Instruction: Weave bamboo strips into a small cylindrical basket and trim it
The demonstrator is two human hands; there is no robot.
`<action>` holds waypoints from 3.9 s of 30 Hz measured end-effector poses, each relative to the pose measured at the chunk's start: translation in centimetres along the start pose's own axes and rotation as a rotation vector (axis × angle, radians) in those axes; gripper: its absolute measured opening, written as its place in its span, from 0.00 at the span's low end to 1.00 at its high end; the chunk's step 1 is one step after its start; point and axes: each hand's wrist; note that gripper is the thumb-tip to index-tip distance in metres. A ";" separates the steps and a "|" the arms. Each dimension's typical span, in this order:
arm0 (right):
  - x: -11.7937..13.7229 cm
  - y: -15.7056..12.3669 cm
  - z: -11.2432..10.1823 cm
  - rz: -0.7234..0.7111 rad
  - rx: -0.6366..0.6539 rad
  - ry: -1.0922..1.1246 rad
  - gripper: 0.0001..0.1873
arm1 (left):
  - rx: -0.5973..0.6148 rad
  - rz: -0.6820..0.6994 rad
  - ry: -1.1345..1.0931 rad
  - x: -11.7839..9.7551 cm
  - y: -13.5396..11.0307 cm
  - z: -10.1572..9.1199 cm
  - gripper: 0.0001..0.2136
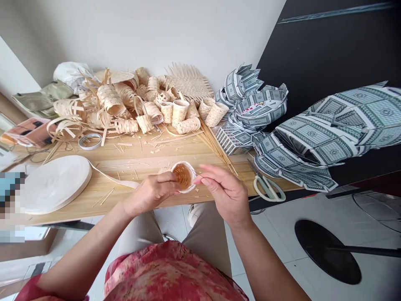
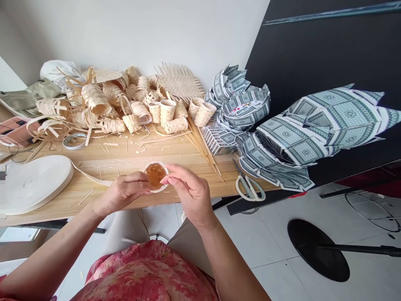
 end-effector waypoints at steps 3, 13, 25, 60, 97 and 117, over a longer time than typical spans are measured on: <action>1.0 0.4 -1.0 -0.013 0.073 -0.049 0.10 | 0.013 0.092 0.200 -0.6 0.1 -1.1 0.10; 4.7 2.8 -2.3 -0.403 0.435 -0.591 0.17 | 0.022 0.146 0.362 -1.6 0.6 -3.0 0.07; 4.7 4.5 -1.1 -0.532 0.702 -0.688 0.22 | -0.060 0.112 0.347 -2.1 -0.1 -3.1 0.06; 2.4 5.7 -1.7 -0.296 0.805 -0.412 0.13 | 0.159 -0.121 -0.322 -0.6 1.7 -3.2 0.07; 0.4 8.6 -1.9 0.021 1.010 -0.209 0.09 | 0.233 -0.285 -0.705 0.5 2.9 -1.8 0.06; 0.6 4.3 0.0 -0.562 0.351 -0.582 0.12 | -0.054 -0.776 -0.927 -0.7 3.7 -1.1 0.11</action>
Point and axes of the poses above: each hand's wrist, its own y-axis towards the middle knuckle, its own z-axis out of the palm, x = y × z, and after that the axes turned 13 degrees about y, right-handed
